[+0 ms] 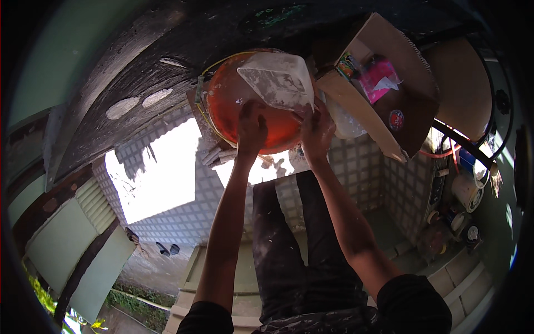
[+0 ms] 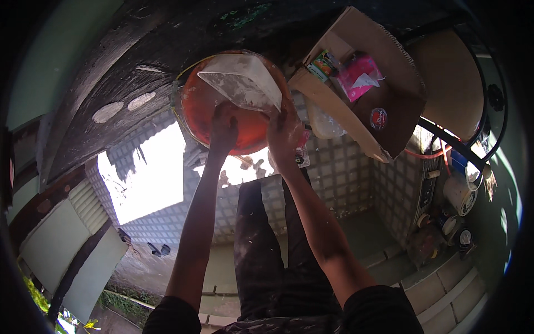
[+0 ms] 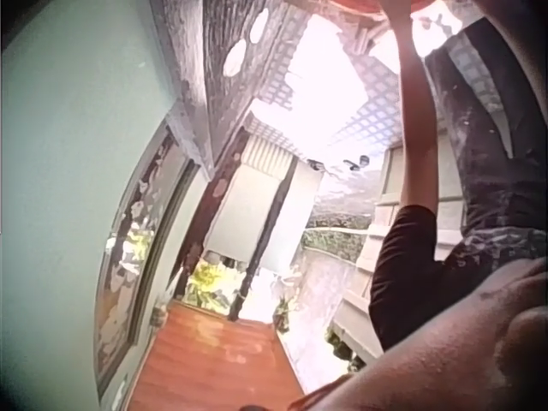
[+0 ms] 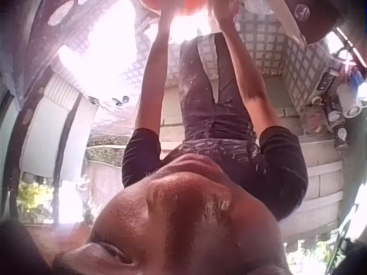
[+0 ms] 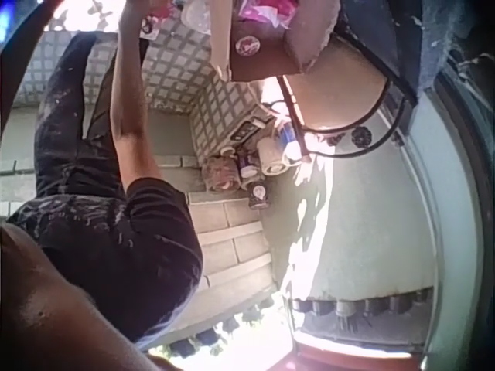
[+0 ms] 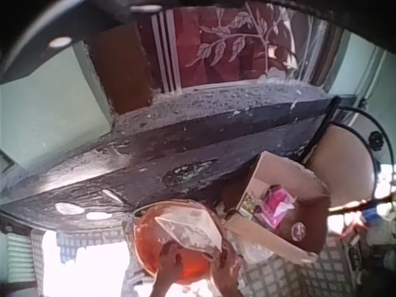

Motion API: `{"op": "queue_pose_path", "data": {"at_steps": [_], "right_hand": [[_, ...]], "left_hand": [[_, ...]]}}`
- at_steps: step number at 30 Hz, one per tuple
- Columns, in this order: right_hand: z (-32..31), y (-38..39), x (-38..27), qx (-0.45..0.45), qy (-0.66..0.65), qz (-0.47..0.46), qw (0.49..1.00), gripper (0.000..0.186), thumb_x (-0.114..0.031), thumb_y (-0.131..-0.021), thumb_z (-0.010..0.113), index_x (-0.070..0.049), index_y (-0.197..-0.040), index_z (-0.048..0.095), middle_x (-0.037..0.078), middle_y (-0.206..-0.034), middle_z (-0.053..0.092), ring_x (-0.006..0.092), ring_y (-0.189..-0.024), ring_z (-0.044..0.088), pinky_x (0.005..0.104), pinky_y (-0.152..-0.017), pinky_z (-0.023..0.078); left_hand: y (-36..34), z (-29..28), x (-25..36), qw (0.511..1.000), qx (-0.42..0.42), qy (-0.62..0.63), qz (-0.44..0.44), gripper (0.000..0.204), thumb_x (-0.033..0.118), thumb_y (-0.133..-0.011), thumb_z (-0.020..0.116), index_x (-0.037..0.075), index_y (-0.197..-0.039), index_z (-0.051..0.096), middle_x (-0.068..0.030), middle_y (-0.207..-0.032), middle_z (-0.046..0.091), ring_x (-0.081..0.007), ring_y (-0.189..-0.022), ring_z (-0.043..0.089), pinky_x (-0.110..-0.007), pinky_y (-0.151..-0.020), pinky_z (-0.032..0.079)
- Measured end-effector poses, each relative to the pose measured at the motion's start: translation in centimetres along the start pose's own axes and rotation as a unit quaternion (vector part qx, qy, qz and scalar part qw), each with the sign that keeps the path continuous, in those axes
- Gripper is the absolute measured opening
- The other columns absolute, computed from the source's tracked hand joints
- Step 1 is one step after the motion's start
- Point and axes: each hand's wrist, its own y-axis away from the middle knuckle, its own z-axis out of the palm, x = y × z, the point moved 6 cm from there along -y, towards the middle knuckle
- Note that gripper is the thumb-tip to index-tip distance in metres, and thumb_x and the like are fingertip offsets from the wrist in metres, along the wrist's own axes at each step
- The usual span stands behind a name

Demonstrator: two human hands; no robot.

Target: Cleaning plastic containers with water and a brush in a bucket.

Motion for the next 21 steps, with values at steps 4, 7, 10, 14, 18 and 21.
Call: {"op": "queue_pose_path", "data": {"at_steps": [4,7,10,14,18,21], "right_hand": [[-4.0,3.0,-2.2,-0.029,-0.061,0.124,0.990,0.026,-0.005,-0.098,0.047,0.012,-0.118,0.052,0.017,-0.095,0.067,0.0257,-0.085,0.071,0.0330,-0.079,0.061],[-5.9,5.3,-2.6,0.010,-0.001,0.257,0.966,0.027,-0.006,-0.098,0.048,0.011,-0.118,0.054,0.015,-0.091,0.069,0.0266,-0.081,0.072,0.0318,-0.075,0.061],[-3.7,4.6,-2.7,-0.015,-0.003,0.215,0.976,0.032,-0.010,-0.099,0.050,0.011,-0.122,0.053,0.017,-0.087,0.069,0.0222,-0.079,0.071,0.0311,-0.075,0.061],[3.0,0.6,-0.5,-0.102,0.094,0.073,0.988,0.022,-0.004,-0.089,0.052,0.010,-0.104,0.059,0.025,-0.088,0.068,0.0307,-0.072,0.071,0.0327,-0.068,0.058],[8.5,-0.2,3.3,-0.208,0.306,-0.020,0.929,0.030,-0.004,-0.081,0.058,0.002,-0.110,0.059,0.017,-0.079,0.066,0.0316,-0.083,0.068,0.0411,-0.085,0.050],[9.2,0.5,3.4,-0.181,0.536,-0.198,0.800,0.040,-0.003,-0.078,0.062,-0.004,-0.118,0.056,0.015,-0.084,0.065,0.0310,-0.088,0.065,0.0461,-0.094,0.042]], "left_hand": [[1.8,-0.5,1.3,0.960,-0.163,0.046,-0.221,0.038,-0.013,-0.074,0.049,0.001,-0.110,0.055,-0.0170,-0.111,0.060,-0.0329,-0.098,0.060,-0.041,-0.084,0.049],[1.3,-1.7,3.1,0.993,-0.027,-0.018,-0.111,0.035,-0.011,-0.081,0.047,0.001,-0.113,0.054,-0.0164,-0.116,0.058,-0.0321,-0.095,0.062,-0.039,-0.080,0.052],[1.3,-2.9,2.7,0.991,0.119,-0.023,-0.058,0.032,-0.006,-0.088,0.046,0.002,-0.119,0.052,-0.0146,-0.120,0.058,-0.0289,-0.097,0.063,-0.037,-0.081,0.053],[2.6,-3.1,-3.0,0.763,0.203,0.530,-0.310,0.040,0.000,-0.092,0.053,0.003,-0.131,0.045,-0.0113,-0.127,0.054,-0.0235,-0.112,0.058,-0.037,-0.087,0.051],[0.0,-4.9,-1.8,0.931,0.096,0.281,-0.213,0.057,0.003,-0.093,0.054,0.006,-0.145,0.030,-0.0188,-0.140,0.045,-0.0320,-0.126,0.051,-0.045,-0.092,0.052],[-0.9,-8.1,-0.3,0.978,0.115,-0.004,-0.173,0.041,0.001,-0.092,0.056,0.003,-0.132,0.052,-0.0190,-0.125,0.060,-0.0276,-0.114,0.061,-0.036,-0.086,0.054]]}}
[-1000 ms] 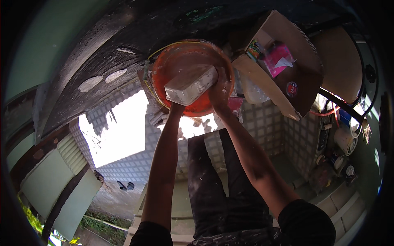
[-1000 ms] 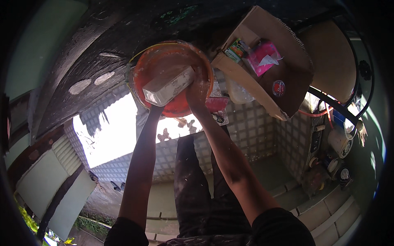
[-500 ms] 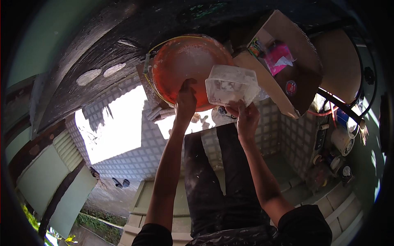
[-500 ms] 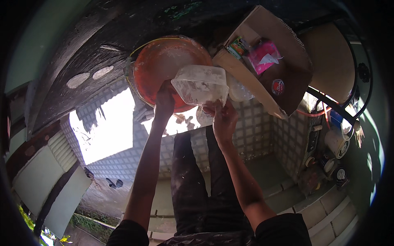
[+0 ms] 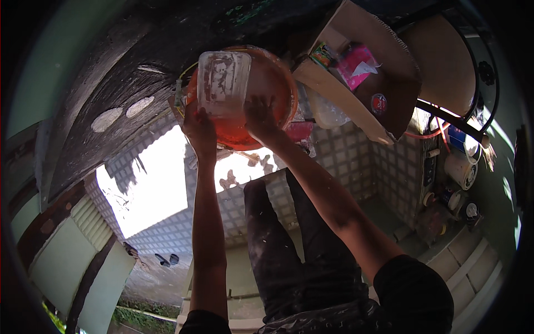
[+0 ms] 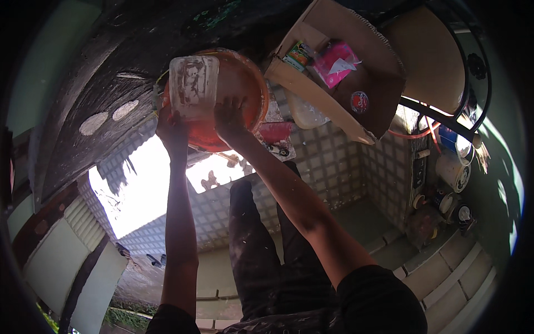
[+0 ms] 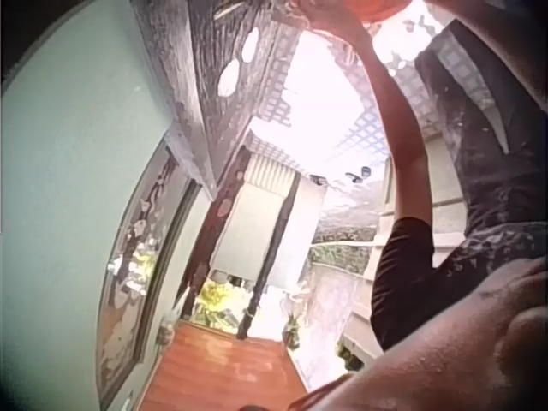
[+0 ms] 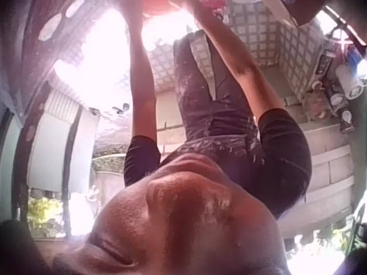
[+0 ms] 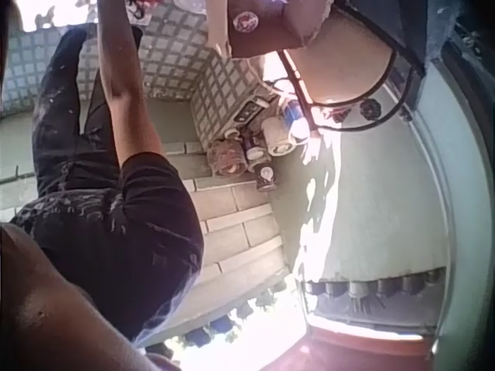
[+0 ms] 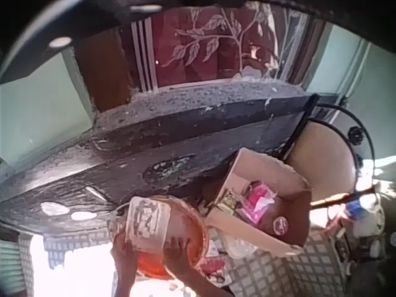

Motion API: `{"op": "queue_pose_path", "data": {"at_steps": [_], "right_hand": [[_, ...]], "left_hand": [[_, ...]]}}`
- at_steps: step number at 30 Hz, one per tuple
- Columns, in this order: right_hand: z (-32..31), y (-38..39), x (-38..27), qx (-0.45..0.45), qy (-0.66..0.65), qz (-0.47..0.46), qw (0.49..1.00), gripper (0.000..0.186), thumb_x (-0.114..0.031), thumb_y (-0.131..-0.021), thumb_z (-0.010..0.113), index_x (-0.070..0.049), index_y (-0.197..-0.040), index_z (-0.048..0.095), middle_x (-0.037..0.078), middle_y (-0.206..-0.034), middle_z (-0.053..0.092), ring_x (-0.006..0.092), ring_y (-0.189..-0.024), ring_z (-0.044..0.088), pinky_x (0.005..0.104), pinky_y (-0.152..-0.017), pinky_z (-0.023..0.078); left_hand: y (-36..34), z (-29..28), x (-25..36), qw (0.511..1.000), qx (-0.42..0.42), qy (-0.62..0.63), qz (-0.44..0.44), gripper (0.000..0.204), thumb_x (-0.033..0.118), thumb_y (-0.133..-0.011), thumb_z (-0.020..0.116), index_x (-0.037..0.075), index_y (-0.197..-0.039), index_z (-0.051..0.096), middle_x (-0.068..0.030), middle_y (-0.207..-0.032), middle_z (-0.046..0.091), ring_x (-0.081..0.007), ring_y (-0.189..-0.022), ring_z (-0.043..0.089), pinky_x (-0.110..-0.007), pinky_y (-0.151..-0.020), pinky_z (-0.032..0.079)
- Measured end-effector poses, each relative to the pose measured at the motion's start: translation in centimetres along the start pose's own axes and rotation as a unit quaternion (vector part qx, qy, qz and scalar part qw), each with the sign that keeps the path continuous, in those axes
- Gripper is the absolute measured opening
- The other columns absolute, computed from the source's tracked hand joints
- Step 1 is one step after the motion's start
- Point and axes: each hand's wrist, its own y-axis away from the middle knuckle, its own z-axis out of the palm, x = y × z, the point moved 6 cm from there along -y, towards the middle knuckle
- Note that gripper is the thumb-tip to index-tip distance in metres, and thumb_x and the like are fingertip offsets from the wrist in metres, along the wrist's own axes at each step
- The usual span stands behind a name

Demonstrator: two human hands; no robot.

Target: Cleaning plastic containers with water and a brush in a bucket.

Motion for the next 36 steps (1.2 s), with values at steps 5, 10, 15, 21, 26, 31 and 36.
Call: {"op": "queue_pose_path", "data": {"at_steps": [5,10,15,21,26,31,36], "right_hand": [[-0.4,1.9,1.2,-0.089,-0.035,0.026,0.995,0.041,-0.005,-0.077,0.065,-0.009,-0.116,0.056,0.014,-0.114,0.057,0.0285,-0.103,0.058,0.0482,-0.100,0.035],[-2.8,3.1,1.4,-0.050,-0.220,0.063,0.972,0.041,0.000,-0.076,0.060,-0.008,-0.116,0.053,0.013,-0.125,0.052,0.0272,-0.110,0.053,0.0464,-0.098,0.032],[-5.3,5.3,2.0,0.094,-0.190,0.022,0.977,0.042,0.010,-0.078,0.048,-0.005,-0.117,0.046,0.015,-0.122,0.051,0.0293,-0.111,0.053,0.0435,-0.092,0.037],[-4.1,5.7,3.2,0.048,-0.320,0.014,0.946,0.044,0.009,-0.084,0.047,-0.003,-0.125,0.042,0.019,-0.124,0.049,0.0369,-0.113,0.053,0.0440,-0.096,0.042],[-3.4,3.7,3.0,0.013,-0.424,0.050,0.904,0.053,-0.012,-0.090,0.061,0.000,-0.135,0.037,0.021,-0.133,0.046,0.0350,-0.105,0.058,0.0446,-0.095,0.045],[-4.5,2.5,2.2,-0.033,-0.536,0.117,0.836,0.038,-0.019,-0.092,0.065,0.001,-0.122,0.051,0.012,-0.097,0.064,0.0233,-0.083,0.066,0.0369,-0.085,0.049],[-9.4,4.5,4.0,0.043,-0.414,0.144,0.898,0.020,-0.015,-0.093,0.064,0.002,-0.103,0.058,0.007,-0.077,0.068,0.0106,-0.064,0.064,0.0257,-0.060,0.050]], "left_hand": [[0.6,-2.8,3.1,0.988,0.115,-0.040,0.091,0.030,-0.004,-0.090,0.055,0.004,-0.118,0.064,-0.0185,-0.098,0.071,-0.0279,-0.077,0.072,-0.037,-0.064,0.054],[2.5,-2.7,6.2,0.952,0.160,-0.115,0.234,0.033,-0.009,-0.092,0.049,0.005,-0.117,0.066,-0.0138,-0.128,0.061,-0.0287,-0.120,0.058,-0.038,-0.091,0.055],[5.1,-2.5,6.7,0.948,0.172,-0.163,0.213,0.035,-0.007,-0.093,0.049,0.010,-0.118,0.066,-0.0092,-0.135,0.057,-0.0256,-0.125,0.054,-0.034,-0.092,0.055],[6.6,-2.2,6.8,0.930,0.197,-0.184,0.251,0.035,-0.006,-0.093,0.049,0.009,-0.119,0.065,-0.0085,-0.136,0.056,-0.0258,-0.121,0.057,-0.031,-0.088,0.057],[5.1,-3.6,4.6,0.970,0.228,-0.042,0.075,0.036,-0.004,-0.094,0.050,0.007,-0.126,0.062,-0.0058,-0.133,0.059,-0.0190,-0.110,0.064,-0.030,-0.083,0.058],[5.3,-2.8,5.3,0.988,0.151,0.029,-0.019,0.040,-0.003,-0.094,0.053,0.009,-0.132,0.059,-0.0092,-0.121,0.067,-0.0083,-0.086,0.065,-0.024,-0.067,0.052],[10.1,0.7,6.1,0.987,0.060,0.147,0.009,0.042,0.019,-0.101,0.044,0.005,-0.141,0.045,-0.0157,-0.134,0.057,-0.0169,-0.106,0.054,-0.029,-0.078,0.049]]}}
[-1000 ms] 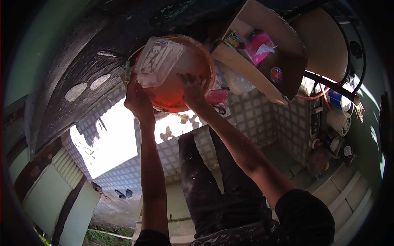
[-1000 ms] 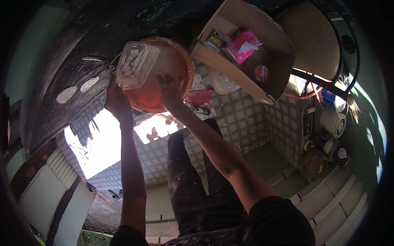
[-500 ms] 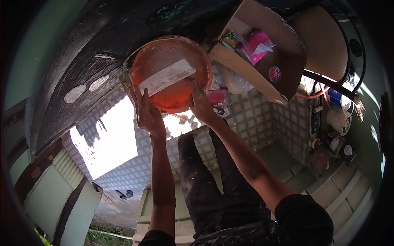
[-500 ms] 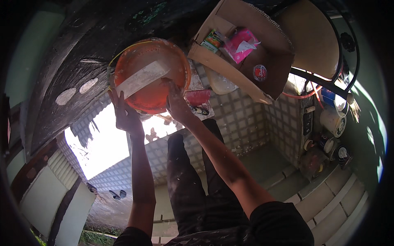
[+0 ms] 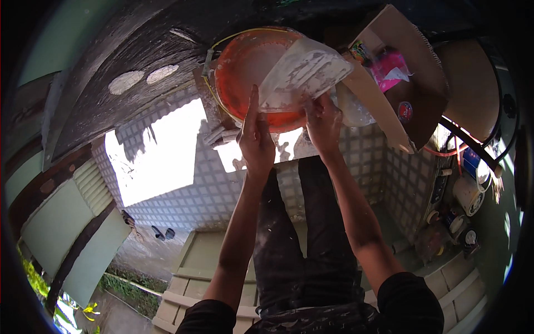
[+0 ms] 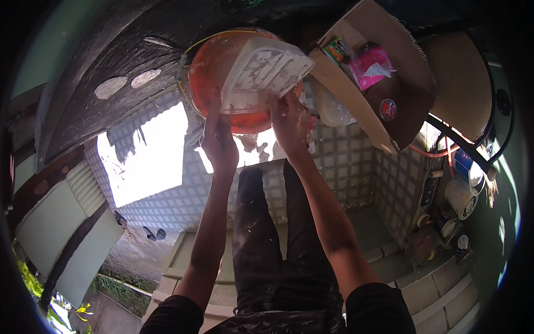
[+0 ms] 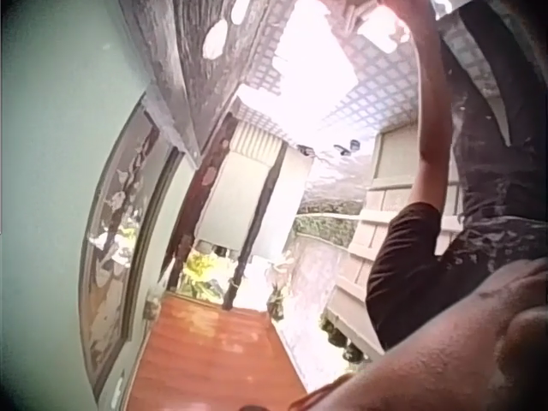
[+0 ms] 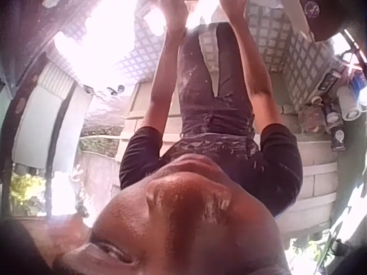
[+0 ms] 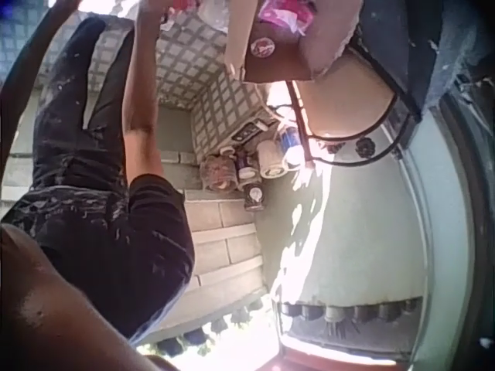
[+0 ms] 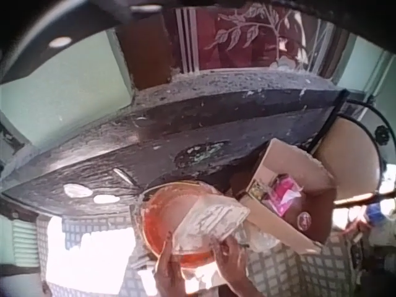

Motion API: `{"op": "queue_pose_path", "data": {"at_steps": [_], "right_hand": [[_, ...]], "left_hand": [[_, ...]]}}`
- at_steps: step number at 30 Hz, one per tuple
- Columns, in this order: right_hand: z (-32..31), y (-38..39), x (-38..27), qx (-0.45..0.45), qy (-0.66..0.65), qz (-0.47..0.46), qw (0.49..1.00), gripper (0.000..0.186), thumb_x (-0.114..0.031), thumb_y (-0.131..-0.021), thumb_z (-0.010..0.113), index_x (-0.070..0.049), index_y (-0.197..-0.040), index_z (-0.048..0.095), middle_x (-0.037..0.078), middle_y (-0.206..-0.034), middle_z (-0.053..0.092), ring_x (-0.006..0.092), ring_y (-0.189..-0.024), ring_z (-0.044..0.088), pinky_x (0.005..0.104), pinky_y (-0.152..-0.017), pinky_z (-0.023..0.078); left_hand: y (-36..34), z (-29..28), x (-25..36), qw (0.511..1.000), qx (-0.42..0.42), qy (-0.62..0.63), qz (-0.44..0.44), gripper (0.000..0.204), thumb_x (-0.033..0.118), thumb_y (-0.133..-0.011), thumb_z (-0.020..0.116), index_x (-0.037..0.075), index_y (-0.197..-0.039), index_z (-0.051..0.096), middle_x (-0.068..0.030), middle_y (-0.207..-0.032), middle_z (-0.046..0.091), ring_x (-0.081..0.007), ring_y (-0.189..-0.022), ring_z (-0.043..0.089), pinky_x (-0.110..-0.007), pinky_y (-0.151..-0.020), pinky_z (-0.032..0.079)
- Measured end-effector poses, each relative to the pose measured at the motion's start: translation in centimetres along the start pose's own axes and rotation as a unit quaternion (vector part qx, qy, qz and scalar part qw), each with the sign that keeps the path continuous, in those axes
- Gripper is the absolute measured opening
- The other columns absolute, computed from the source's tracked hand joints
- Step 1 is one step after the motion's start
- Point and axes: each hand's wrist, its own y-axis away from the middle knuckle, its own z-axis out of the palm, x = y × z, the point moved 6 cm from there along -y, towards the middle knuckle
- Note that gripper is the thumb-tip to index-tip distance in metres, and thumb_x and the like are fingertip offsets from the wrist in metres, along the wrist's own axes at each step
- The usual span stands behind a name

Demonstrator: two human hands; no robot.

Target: Cleaning plastic containers with water and a brush in a bucket.

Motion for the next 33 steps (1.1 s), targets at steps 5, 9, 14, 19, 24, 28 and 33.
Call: {"op": "queue_pose_path", "data": {"at_steps": [5,9,14,19,24,28,33], "right_hand": [[-4.9,3.2,1.4,0.041,-0.034,0.112,0.992,0.021,-0.017,-0.095,0.061,0.003,-0.100,0.061,0.005,-0.071,0.066,0.0085,-0.057,0.059,0.0260,-0.054,0.046],[-7.6,8.2,2.9,0.089,-0.070,0.156,0.981,0.028,-0.024,-0.097,0.059,0.003,-0.104,0.059,0.006,-0.071,0.065,0.0083,-0.056,0.057,0.0256,-0.056,0.045],[-7.7,14.8,8.3,0.105,-0.054,0.282,0.952,0.030,-0.028,-0.098,0.057,0.002,-0.106,0.059,0.005,-0.072,0.064,0.0097,-0.057,0.058,0.0260,-0.056,0.046],[-4.3,15.7,14.3,0.090,-0.104,0.298,0.945,0.031,-0.029,-0.097,0.057,0.001,-0.104,0.059,0.009,-0.077,0.065,0.0118,-0.056,0.060,0.0290,-0.051,0.050],[-1.1,14.7,17.3,-0.031,0.139,0.231,0.962,0.031,-0.026,-0.095,0.061,-0.001,-0.112,0.057,0.015,-0.098,0.064,0.0253,-0.079,0.064,0.0395,-0.073,0.052],[0.1,14.4,15.9,-0.033,0.401,-0.046,0.914,0.043,-0.013,-0.084,0.068,-0.004,-0.123,0.052,0.018,-0.121,0.055,0.0360,-0.112,0.052,0.0465,-0.096,0.042],[0.4,14.2,18.7,-0.083,0.470,-0.046,0.877,0.052,-0.013,-0.081,0.068,-0.003,-0.128,0.047,0.022,-0.131,0.050,0.0405,-0.118,0.049,0.0466,-0.102,0.040]], "left_hand": [[7.2,-3.8,-4.9,0.997,-0.059,-0.007,0.043,0.036,0.025,-0.103,0.036,0.000,-0.125,0.049,-0.0159,-0.135,0.052,-0.0334,-0.125,0.050,-0.042,-0.096,0.047],[13.1,-8.1,-12.5,0.982,0.098,-0.001,-0.163,0.034,0.011,-0.095,0.045,0.004,-0.128,0.047,-0.0128,-0.135,0.051,-0.0297,-0.120,0.051,-0.040,-0.092,0.047],[15.9,-13.6,-20.7,0.971,0.133,-0.024,-0.196,0.054,-0.008,-0.080,0.050,0.005,-0.132,0.046,-0.0094,-0.136,0.049,-0.0252,-0.125,0.046,-0.039,-0.094,0.045],[16.9,-14.6,-25.8,0.961,0.097,-0.011,-0.261,0.046,-0.010,-0.082,0.050,0.004,-0.126,0.050,-0.0076,-0.124,0.055,-0.0201,-0.099,0.058,-0.032,-0.085,0.048],[15.4,-12.9,-24.7,0.956,0.077,-0.045,-0.278,0.039,-0.006,-0.084,0.052,0.005,-0.122,0.055,-0.0079,-0.123,0.056,-0.0215,-0.103,0.057,-0.033,-0.083,0.048],[11.3,-12.1,-21.1,0.968,0.015,-0.244,-0.065,0.045,0.002,-0.084,0.054,0.008,-0.128,0.053,-0.0129,-0.128,0.054,-0.0318,-0.115,0.053,-0.042,-0.096,0.045],[7.0,-9.9,-21.1,0.945,-0.098,-0.305,0.070,0.047,0.004,-0.084,0.058,0.010,-0.130,0.054,-0.0106,-0.133,0.051,-0.0282,-0.128,0.044,-0.042,-0.104,0.039]]}}
